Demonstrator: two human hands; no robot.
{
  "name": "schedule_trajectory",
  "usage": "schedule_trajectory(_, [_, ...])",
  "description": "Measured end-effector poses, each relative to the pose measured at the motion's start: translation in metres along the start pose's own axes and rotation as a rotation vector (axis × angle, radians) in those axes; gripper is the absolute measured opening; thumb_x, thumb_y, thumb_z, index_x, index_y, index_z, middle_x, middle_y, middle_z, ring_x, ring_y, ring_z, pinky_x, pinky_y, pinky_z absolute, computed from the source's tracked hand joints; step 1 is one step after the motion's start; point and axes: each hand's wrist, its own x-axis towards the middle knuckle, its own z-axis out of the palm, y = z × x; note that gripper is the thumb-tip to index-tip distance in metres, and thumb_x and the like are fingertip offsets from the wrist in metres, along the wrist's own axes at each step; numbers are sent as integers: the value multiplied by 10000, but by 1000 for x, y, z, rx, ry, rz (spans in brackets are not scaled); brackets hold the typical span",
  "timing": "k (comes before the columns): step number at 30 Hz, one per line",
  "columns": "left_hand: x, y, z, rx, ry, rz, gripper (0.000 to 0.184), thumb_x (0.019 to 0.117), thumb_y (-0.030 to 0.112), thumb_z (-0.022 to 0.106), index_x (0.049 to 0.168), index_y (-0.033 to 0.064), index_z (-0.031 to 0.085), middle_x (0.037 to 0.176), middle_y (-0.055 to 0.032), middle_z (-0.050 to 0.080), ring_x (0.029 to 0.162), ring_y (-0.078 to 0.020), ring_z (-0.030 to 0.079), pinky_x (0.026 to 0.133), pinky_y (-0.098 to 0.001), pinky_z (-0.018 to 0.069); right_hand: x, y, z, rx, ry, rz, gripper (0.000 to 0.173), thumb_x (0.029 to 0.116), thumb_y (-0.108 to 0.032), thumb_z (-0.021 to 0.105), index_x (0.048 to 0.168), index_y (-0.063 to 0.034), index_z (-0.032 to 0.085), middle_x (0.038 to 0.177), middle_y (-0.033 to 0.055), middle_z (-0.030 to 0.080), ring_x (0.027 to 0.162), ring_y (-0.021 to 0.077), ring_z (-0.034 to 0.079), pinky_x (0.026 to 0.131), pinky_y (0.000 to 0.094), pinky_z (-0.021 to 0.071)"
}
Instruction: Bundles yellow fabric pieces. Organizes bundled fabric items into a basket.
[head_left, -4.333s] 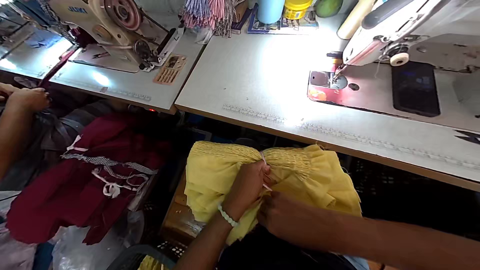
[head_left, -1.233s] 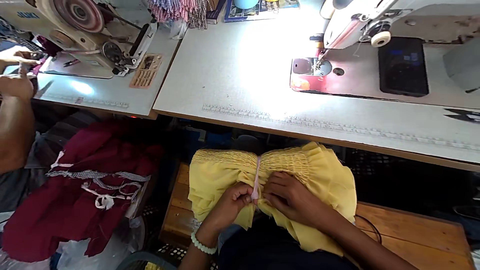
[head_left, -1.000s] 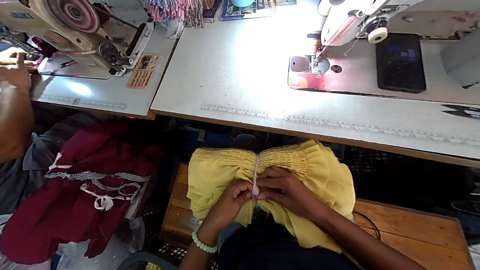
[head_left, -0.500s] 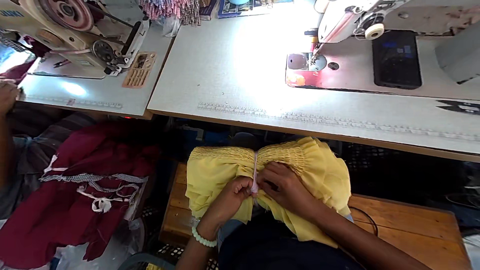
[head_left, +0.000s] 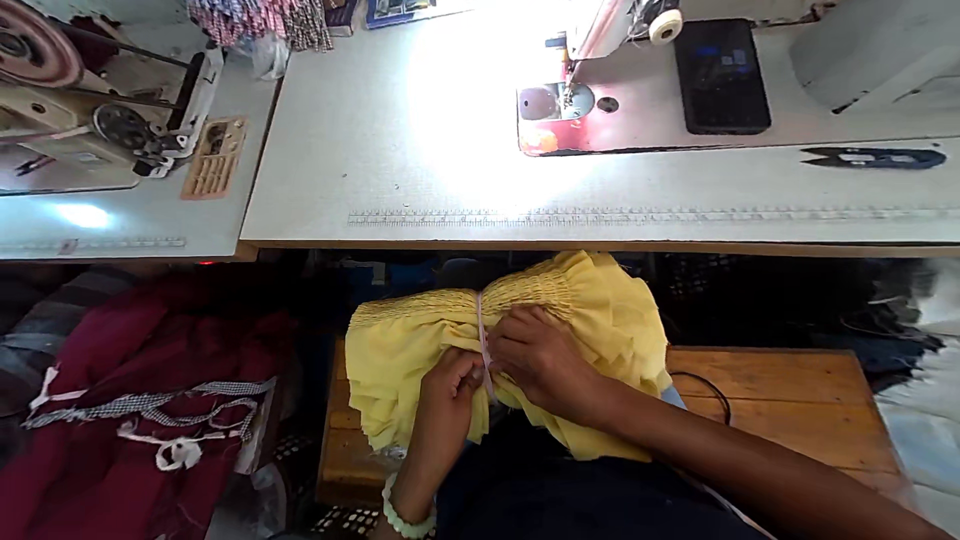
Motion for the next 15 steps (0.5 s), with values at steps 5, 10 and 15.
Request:
schedule_trajectory(5, [-10, 25, 0, 649, 250, 357, 212, 867, -40, 580, 935, 37, 766, 844, -105, 662, 824, -252, 667, 732, -313, 568, 12, -7, -15, -146, -15, -216, 165, 911, -4, 561, 900, -97, 697, 924, 87, 683, 879, 272, 642, 780, 390, 509])
schedule_trajectory(10, [-29, 69, -27, 787, 258, 438, 194, 896, 43, 563, 881, 79, 753, 770, -71, 630, 782, -236, 620, 708, -316, 511, 28, -34, -50, 8, -63, -299, 176, 946, -14, 542, 906, -86, 698, 931, 73, 683, 883, 234, 631, 768, 333, 507])
schedule_trajectory(15, [-7, 34, -16, 863, 229, 451, 176, 808, -30, 632, 905, 29, 767, 782, -107, 644, 758, -291, 658, 651, -386, 547, 41, 24, -30, 235, -192, 60, 127, 949, -31, 619, 903, 36, 717, 969, 177, 703, 914, 270, 689, 831, 386, 560])
